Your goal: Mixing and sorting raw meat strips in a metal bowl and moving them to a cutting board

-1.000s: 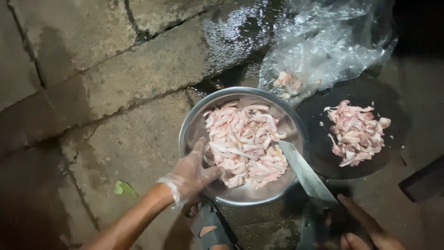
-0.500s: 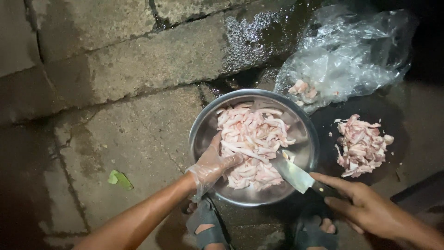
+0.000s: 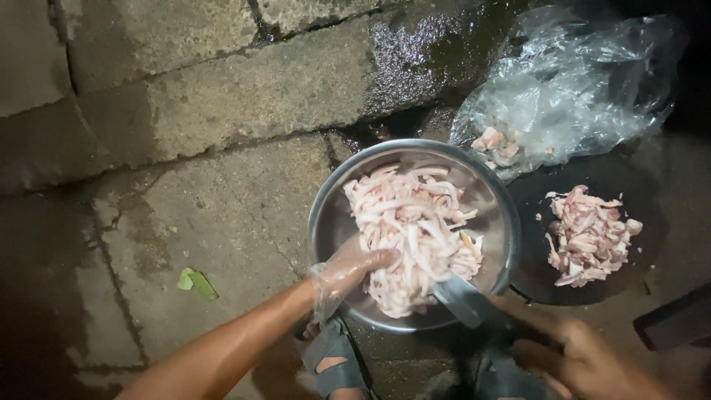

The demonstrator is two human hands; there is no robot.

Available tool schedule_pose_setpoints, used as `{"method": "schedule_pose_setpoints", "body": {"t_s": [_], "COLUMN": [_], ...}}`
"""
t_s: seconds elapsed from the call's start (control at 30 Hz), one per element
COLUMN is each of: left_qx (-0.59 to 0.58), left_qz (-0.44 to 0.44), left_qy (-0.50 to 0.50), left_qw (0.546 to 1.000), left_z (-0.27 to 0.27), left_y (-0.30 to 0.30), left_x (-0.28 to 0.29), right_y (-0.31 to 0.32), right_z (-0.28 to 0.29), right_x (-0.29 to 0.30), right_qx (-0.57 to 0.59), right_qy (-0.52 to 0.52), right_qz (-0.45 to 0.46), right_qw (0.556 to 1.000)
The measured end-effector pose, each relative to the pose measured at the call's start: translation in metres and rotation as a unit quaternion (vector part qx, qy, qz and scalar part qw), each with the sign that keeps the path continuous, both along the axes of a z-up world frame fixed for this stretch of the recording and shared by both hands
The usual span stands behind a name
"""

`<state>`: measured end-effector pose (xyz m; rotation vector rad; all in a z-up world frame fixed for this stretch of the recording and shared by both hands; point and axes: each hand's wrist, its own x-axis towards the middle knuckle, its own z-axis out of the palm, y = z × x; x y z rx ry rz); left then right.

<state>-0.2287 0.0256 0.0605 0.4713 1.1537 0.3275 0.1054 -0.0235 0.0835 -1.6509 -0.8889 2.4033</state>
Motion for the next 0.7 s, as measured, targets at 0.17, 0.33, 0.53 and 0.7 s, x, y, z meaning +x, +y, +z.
{"method": "schedule_pose_setpoints", "body": {"t_s": [0.17, 0.33, 0.53, 0.7], "left_qx": [-0.025, 0.055, 0.046, 0.091], "left_qz": [0.003, 0.021, 0.065, 0.001], "left_qy": [0.017, -0.008, -0.016, 0.008], "left_qw": [1.000, 0.998, 0.997, 0.996], "left_z": [0.040, 0.047, 0.025, 0.004], "left_y": [0.002, -0.006, -0.012, -0.020], "left_x": [0.003, -0.001, -0.010, -0.022], "right_y": [0.005, -0.013, -0.012, -0.030], "right_z": [0.025, 0.027, 0.057, 0.026], "right_x": [0.003, 0.017, -0.002, 0.050], "right_qx": [-0.137, -0.121, -0.038, 0.134], "right_qy": [-0.201, -0.200, -0.280, -0.365], "right_qz": [0.194, 0.209, 0.122, 0.529], "right_qw": [0.950, 0.949, 0.951, 0.754]}}
